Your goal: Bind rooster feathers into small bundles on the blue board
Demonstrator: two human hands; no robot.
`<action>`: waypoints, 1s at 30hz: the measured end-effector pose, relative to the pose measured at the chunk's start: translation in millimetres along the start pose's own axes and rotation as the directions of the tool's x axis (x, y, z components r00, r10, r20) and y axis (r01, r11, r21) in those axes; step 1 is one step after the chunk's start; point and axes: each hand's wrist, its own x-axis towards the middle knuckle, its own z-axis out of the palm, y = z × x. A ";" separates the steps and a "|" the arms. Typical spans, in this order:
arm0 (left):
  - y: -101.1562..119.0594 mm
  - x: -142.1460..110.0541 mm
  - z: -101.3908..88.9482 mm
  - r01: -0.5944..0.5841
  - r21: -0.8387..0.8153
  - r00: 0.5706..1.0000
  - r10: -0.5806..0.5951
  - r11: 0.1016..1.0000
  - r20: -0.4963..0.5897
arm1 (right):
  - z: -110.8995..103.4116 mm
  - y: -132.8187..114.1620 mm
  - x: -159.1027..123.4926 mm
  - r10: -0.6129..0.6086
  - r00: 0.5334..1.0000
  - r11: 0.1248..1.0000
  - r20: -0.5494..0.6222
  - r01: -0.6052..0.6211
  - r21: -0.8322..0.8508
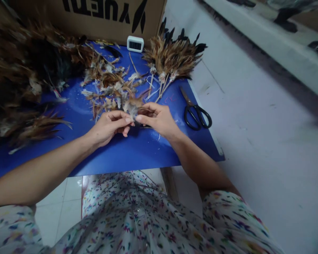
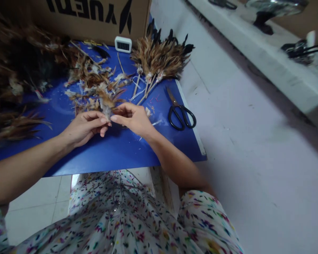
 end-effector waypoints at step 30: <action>-2.8 -2.4 -3.1 0.177 -0.028 0.971 -0.170 0.984 0.166 | 4.8 6.3 -2.4 -0.015 0.996 1.000 0.089 0.013 0.028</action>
